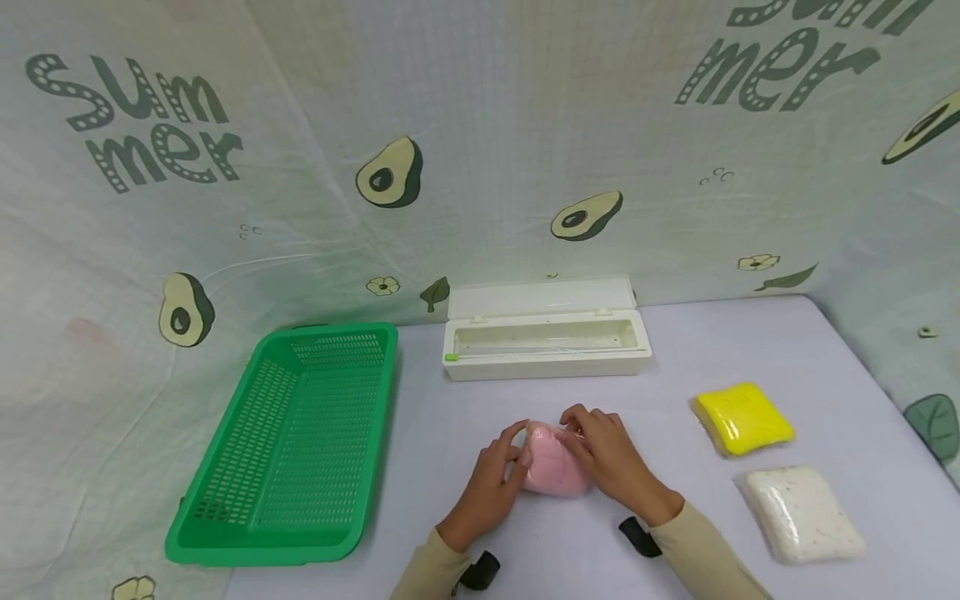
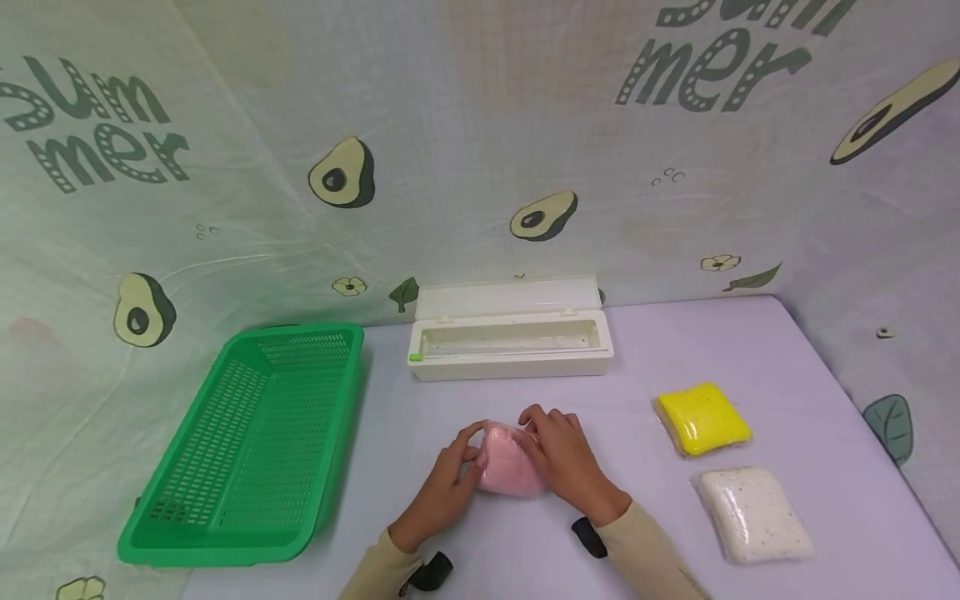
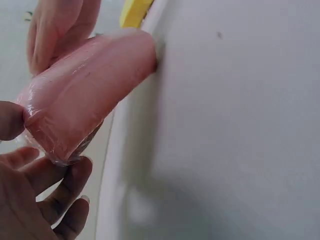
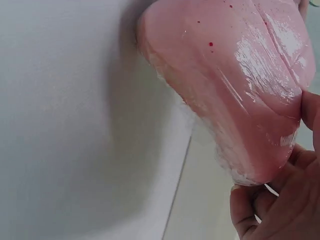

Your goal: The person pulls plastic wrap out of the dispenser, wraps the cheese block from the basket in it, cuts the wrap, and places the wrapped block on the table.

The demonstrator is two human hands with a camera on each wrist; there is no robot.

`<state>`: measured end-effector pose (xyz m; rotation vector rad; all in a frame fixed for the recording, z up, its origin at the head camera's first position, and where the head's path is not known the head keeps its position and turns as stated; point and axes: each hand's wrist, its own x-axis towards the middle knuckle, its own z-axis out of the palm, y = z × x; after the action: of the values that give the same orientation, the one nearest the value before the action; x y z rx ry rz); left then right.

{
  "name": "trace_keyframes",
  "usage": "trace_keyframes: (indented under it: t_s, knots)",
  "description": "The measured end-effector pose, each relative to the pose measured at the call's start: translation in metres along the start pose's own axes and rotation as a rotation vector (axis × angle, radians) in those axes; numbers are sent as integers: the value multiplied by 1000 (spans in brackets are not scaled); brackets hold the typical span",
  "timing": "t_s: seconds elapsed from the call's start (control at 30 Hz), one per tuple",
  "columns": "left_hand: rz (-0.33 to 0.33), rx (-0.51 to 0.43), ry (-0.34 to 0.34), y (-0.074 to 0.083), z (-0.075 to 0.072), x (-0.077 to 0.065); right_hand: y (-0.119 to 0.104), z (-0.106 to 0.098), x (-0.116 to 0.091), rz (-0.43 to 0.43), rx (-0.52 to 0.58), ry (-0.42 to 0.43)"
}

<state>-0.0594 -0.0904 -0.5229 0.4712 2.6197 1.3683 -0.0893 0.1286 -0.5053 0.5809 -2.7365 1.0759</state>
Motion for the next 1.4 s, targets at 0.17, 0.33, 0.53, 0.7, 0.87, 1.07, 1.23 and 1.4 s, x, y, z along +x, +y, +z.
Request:
trace_keyframes:
  t_s: [0.17, 0.33, 0.53, 0.7, 0.87, 1.07, 1.23, 1.4]
  knots:
    - [-58, 59, 71, -9, 5, 1, 7, 10, 6, 7, 30, -1]
    - [-77, 120, 134, -12, 6, 1, 11, 10, -7, 5, 78, -64]
    - [-78, 160, 109, -18, 2, -1, 15, 10, -26, -55, -16, -125]
    - [-13, 284, 43, -23, -3, -1, 18, 13, -32, -89, -71, -117]
    - [7, 339, 36, -25, 3, 7, 24, 12, -33, -66, -101, -96]
    - [34, 405, 37, -17, 22, 27, 37, -3, -36, -24, -117, -78]
    - [82, 452, 42, -6, 38, 44, 51, -20, -36, 5, -144, -66]
    - [119, 471, 44, 7, 50, 60, 60, -36, -35, 42, -173, -72]
